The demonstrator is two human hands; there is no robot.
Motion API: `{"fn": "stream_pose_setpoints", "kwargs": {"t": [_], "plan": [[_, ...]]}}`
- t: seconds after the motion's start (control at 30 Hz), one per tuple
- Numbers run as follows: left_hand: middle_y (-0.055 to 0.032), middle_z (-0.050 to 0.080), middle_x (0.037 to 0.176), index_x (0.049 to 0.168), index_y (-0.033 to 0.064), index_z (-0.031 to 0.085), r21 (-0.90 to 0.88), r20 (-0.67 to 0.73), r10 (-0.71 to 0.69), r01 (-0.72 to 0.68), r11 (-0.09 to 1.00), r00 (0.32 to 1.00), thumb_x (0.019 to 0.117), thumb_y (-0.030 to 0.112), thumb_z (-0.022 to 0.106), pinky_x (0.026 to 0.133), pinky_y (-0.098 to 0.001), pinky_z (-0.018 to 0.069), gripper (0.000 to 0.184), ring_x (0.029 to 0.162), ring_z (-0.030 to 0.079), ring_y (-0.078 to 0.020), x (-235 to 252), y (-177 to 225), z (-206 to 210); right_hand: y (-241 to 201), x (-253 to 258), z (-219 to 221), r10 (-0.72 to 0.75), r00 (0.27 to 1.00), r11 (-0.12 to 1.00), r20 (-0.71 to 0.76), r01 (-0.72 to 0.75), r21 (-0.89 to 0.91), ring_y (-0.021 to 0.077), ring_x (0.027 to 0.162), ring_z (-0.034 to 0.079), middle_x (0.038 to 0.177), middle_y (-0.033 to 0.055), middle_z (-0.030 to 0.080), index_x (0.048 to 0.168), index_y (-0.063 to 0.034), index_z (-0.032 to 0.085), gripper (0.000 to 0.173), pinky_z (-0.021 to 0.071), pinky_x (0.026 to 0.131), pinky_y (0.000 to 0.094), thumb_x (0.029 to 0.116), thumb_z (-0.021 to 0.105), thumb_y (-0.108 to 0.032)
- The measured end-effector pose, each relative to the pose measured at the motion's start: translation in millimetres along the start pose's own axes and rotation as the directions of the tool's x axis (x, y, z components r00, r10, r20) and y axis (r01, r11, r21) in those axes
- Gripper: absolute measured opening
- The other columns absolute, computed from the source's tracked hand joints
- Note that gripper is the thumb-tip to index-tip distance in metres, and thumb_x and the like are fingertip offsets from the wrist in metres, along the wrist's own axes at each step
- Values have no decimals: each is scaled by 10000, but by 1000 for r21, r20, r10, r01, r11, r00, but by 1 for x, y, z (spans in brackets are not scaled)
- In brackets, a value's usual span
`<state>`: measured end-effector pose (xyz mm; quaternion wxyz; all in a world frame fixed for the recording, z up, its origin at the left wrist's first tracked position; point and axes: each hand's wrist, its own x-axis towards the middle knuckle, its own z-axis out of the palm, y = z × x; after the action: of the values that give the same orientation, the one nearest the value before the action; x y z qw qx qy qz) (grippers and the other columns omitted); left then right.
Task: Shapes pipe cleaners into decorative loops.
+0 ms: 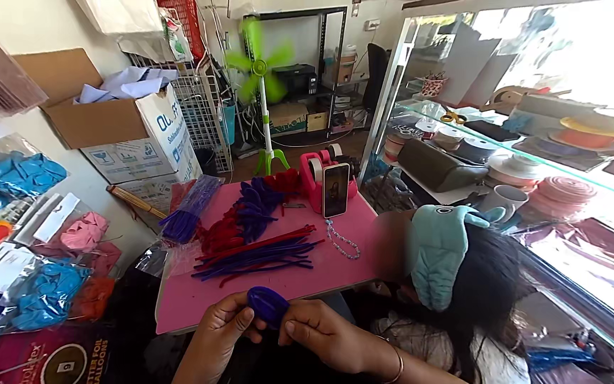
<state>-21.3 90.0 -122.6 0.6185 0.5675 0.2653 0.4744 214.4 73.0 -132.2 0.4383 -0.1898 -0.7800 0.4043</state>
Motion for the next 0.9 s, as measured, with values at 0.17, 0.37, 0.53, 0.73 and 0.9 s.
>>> {"fn": "stream_pose_setpoints", "kwargs": {"t": [0.17, 0.37, 0.53, 0.73, 0.9], "plan": [[-10, 754, 885, 1045, 137, 757, -12, -35, -10, 9, 1000, 999, 955, 197, 712, 629, -206, 600, 117, 720, 711, -58, 2, -4, 7, 4, -3, 5, 35, 999, 998, 22, -36, 43, 88, 864, 601, 884, 95, 640, 941, 55, 680, 322, 495, 810, 222, 1072, 421, -86], [-6, 731, 836, 1006, 92, 715, -11, -242, 67, -72, 997, 968, 975, 135, 660, 574, -199, 579, 76, 648, 679, -50, 12, -19, 32, 5, -3, 5, 93, 992, 992, -80, -85, 98, 29, 824, 579, 869, 42, 624, 954, 33, 680, 318, 482, 765, 177, 1077, 422, -106], [-12, 742, 839, 1002, 73, 734, -73, -331, -2, -23, 997, 943, 979, 106, 647, 605, -209, 583, 96, 677, 688, -55, 12, -41, 48, 13, -4, 5, 137, 967, 983, -213, -106, 151, -5, 850, 598, 896, -15, 645, 956, -15, 678, 302, 507, 788, 176, 1077, 419, -112], [-12, 741, 811, 974, 40, 764, 9, -291, -78, 85, 996, 953, 948, 51, 666, 571, -181, 551, 102, 632, 655, -32, 9, -38, 44, 21, -9, 5, 113, 974, 992, -198, -120, -26, 43, 848, 584, 864, 37, 626, 932, -1, 679, 302, 483, 783, 191, 1071, 442, -125], [12, 709, 739, 896, 66, 753, 28, -220, -172, 182, 983, 960, 947, 82, 669, 574, -178, 536, 100, 608, 632, -25, 9, -39, 37, 23, -8, 10, 109, 988, 985, -112, -122, -121, 105, 858, 586, 841, 77, 607, 903, 9, 657, 280, 477, 794, 223, 1056, 450, -99]]}}
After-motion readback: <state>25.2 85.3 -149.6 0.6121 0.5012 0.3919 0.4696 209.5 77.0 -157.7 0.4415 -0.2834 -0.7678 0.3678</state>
